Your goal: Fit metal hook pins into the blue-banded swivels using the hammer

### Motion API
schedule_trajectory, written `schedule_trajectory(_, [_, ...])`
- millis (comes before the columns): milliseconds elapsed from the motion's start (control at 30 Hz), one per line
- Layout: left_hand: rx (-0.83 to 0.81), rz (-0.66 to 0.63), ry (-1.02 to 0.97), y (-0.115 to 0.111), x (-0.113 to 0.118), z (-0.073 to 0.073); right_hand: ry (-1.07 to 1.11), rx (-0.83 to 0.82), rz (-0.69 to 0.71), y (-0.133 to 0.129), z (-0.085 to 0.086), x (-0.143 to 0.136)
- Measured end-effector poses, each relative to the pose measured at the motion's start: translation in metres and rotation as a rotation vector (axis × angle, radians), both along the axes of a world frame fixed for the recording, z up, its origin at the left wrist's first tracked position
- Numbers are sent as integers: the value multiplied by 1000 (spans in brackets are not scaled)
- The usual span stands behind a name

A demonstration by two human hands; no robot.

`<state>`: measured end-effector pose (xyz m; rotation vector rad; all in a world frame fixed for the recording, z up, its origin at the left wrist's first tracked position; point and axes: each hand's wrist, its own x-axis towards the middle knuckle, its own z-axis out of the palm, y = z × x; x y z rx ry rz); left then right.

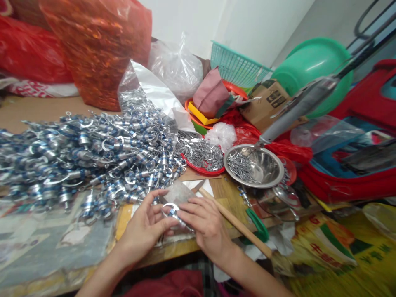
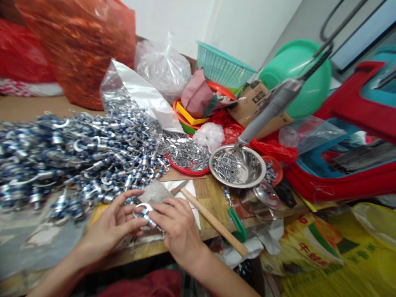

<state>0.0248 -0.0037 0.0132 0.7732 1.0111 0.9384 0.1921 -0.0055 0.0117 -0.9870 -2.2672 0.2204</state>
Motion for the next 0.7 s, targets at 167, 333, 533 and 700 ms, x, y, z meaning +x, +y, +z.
schedule_trajectory(167, [1, 9, 13, 0, -1, 0, 103, -87, -235, 12, 0, 33])
schedule_trajectory(333, [-11, 14, 19, 1, -1, 1, -336, -329, -419, 24, -13, 71])
schedule_trajectory(533, [-13, 24, 22, 1, 0, 2, -108, -186, -397, 12, 11, 65])
schedule_trajectory(700, [2, 38, 56, 2, -1, 2, 2, 34, -105, -10, 38, 46])
